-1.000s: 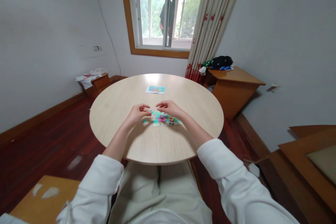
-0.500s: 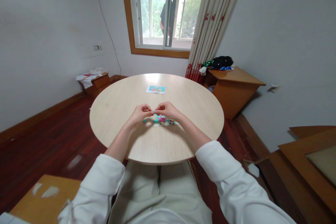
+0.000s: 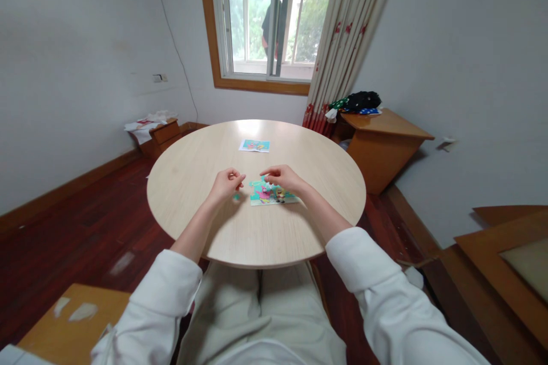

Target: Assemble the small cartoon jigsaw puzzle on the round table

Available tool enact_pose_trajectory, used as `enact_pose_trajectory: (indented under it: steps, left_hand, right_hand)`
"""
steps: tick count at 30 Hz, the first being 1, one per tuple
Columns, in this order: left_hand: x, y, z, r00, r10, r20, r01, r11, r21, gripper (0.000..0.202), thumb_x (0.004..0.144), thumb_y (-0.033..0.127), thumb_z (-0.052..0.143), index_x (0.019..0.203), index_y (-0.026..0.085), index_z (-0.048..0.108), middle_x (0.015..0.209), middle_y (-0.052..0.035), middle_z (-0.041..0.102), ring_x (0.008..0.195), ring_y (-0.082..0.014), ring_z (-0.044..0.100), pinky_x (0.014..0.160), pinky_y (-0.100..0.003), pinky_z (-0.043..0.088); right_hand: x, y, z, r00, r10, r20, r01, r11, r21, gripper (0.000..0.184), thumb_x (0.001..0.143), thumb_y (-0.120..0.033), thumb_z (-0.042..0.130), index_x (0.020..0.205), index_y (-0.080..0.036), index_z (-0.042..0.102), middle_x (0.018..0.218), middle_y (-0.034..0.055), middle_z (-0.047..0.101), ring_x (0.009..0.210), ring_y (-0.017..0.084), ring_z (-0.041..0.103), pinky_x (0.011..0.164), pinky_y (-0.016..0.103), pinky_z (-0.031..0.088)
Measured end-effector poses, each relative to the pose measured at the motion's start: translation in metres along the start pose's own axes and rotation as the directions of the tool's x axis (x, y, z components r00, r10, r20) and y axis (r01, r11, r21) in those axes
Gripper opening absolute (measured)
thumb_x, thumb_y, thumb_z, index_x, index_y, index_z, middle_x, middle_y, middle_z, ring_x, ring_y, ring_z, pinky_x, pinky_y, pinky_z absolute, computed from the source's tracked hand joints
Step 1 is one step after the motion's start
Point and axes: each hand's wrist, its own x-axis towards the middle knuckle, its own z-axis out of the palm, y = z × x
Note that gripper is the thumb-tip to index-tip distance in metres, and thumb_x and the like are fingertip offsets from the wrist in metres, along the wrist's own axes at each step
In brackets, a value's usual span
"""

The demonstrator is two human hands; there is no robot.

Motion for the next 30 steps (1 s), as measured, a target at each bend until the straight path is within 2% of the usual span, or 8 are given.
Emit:
enact_pose_trajectory:
  steps: [3,7,9,11,13,14,20,30]
  left_hand:
    - [-0.001,-0.003,-0.008,1.000,0.024,-0.017,-0.022,0.995,0.099,0.028,0.063,0.040,0.064,0.056,0.017,0.049,0.042,0.0038,0.048,0.040,-0.0087,0.043,0.044,-0.021,0.032]
    - [-0.015,-0.006,0.001,0.972,0.111,0.209,-0.161,0.958,0.238,0.025,0.071,0.039,0.057,0.060,0.016,0.058,0.055,-0.0026,0.059,0.054,-0.0146,0.055,0.054,-0.026,0.041]
    - [-0.026,-0.006,0.012,0.923,0.182,0.338,-0.297,0.897,0.328,0.025,0.076,0.038,0.052,0.069,0.017,0.064,0.073,-0.0069,0.067,0.072,-0.0192,0.060,0.068,-0.030,0.045]
    - [-0.036,-0.007,0.026,0.841,0.217,0.496,-0.435,0.817,0.380,0.030,0.082,0.038,0.045,0.082,0.017,0.067,0.092,-0.0097,0.068,0.090,-0.0221,0.060,0.083,-0.034,0.044]
    - [-0.044,-0.007,0.039,0.761,0.205,0.616,-0.542,0.722,0.430,0.036,0.087,0.036,0.036,0.100,0.017,0.064,0.114,-0.0118,0.062,0.113,-0.0231,0.051,0.098,-0.038,0.034]
    - [-0.047,-0.007,0.044,0.747,0.184,0.638,-0.571,0.669,0.476,0.039,0.088,0.035,0.034,0.108,0.016,0.061,0.123,-0.0130,0.056,0.120,-0.0239,0.044,0.102,-0.041,0.029]
    - [-0.055,-0.010,0.067,0.801,0.001,0.598,-0.539,0.434,0.721,0.059,0.090,0.048,0.021,0.139,0.015,0.028,0.148,-0.0171,0.019,0.136,-0.0301,0.015,0.107,-0.053,0.008]
    - [-0.052,-0.014,0.071,0.789,-0.030,0.614,-0.547,0.421,0.723,0.060,0.090,0.048,0.022,0.139,0.015,0.028,0.146,-0.0186,0.023,0.136,-0.0288,0.017,0.106,-0.050,0.014]
  right_hand:
    - [0.003,0.013,-0.025,0.960,0.154,-0.235,-0.152,0.988,0.025,0.008,0.063,-0.012,0.067,0.070,-0.010,0.065,0.053,-0.0011,0.058,0.050,0.007,0.050,0.051,0.018,0.039]
    - [0.000,0.033,-0.051,0.843,0.327,-0.428,-0.307,0.944,0.117,0.010,0.064,-0.007,0.068,0.062,-0.010,0.059,0.047,-0.0005,0.055,0.044,0.007,0.049,0.045,0.018,0.039]
    - [-0.003,0.039,-0.056,0.809,0.373,-0.454,-0.352,0.927,0.134,0.013,0.066,-0.005,0.066,0.059,-0.010,0.057,0.044,-0.0003,0.053,0.041,0.006,0.047,0.044,0.017,0.039]
    - [-0.005,0.044,-0.058,0.800,0.402,-0.446,-0.378,0.914,0.146,0.016,0.068,-0.004,0.065,0.056,-0.010,0.055,0.044,0.0006,0.054,0.041,0.006,0.048,0.043,0.016,0.038]
    - [-0.006,0.046,-0.058,0.804,0.422,-0.419,-0.397,0.906,0.150,0.018,0.068,-0.006,0.066,0.055,-0.010,0.055,0.045,0.0016,0.056,0.043,0.007,0.051,0.042,0.016,0.036]
    - [-0.006,0.047,-0.057,0.808,0.430,-0.403,-0.404,0.902,0.152,0.018,0.067,-0.007,0.068,0.055,-0.011,0.055,0.045,0.0018,0.057,0.044,0.007,0.052,0.041,0.015,0.035]
    - [-0.004,0.049,-0.054,0.816,0.460,-0.349,-0.442,0.887,0.135,0.017,0.064,-0.008,0.070,0.056,-0.012,0.056,0.045,-0.0007,0.056,0.045,0.007,0.052,0.041,0.015,0.033]
    - [-0.001,0.051,-0.054,0.841,0.396,-0.368,-0.397,0.915,0.076,0.011,0.059,-0.019,0.069,0.063,-0.013,0.060,0.051,-0.0024,0.057,0.050,0.008,0.048,0.047,0.019,0.035]
